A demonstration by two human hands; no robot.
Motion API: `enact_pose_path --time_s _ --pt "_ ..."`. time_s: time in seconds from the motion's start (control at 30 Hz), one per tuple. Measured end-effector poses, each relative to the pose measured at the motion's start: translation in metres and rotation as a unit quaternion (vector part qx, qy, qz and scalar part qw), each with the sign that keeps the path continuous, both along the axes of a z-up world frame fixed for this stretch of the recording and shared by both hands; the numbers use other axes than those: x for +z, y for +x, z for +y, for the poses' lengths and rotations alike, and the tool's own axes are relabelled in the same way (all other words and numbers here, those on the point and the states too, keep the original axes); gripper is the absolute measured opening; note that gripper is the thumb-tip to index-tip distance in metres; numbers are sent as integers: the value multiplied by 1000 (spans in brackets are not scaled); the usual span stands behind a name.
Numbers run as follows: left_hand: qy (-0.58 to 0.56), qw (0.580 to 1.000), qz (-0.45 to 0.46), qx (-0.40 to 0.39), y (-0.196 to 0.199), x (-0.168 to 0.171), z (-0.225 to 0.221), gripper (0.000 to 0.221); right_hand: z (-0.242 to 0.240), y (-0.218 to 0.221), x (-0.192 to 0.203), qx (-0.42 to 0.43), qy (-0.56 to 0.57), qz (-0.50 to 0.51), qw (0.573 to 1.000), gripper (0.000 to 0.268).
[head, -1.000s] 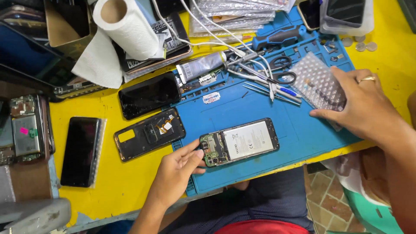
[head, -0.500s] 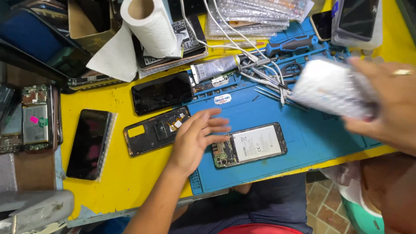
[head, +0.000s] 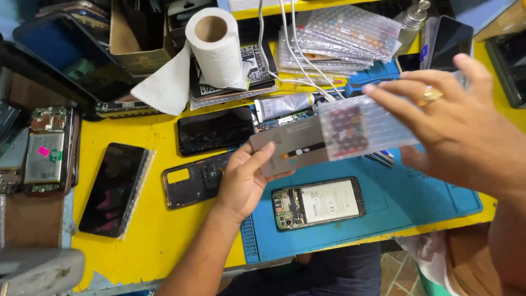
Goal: The person is repairing a smartphone by removing the back cover and battery, then reassembling the device. They use a metal prying tool to separate the components and carefully place the battery and back cover back into position.
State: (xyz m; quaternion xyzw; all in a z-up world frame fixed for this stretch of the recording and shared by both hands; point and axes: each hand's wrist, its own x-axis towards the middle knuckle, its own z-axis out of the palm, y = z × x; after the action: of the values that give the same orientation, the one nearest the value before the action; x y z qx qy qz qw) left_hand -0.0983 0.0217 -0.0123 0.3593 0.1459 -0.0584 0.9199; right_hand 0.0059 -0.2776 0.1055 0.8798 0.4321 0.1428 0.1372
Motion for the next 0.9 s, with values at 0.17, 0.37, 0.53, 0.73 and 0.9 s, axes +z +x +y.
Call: enact_pose_path --time_s 0.17,0.37,0.53,0.73,0.9 --pt "44 996 -15 73 0 11 21 21 -48 17 -31 -53 120 41 990 111" --pt "83 990 -8 118 0 2 24 23 -60 59 -88 -82 203 19 976 101" --pt "56 996 -30 68 -9 4 -7 30 14 -3 -91 -22 406 359 840 92" --pt "-97 994 14 -40 -35 -4 -56 30 43 -56 -92 97 556 623 542 109" --pt "-109 985 -1 -131 -48 -6 -75 38 40 -80 -73 154 592 555 564 95"
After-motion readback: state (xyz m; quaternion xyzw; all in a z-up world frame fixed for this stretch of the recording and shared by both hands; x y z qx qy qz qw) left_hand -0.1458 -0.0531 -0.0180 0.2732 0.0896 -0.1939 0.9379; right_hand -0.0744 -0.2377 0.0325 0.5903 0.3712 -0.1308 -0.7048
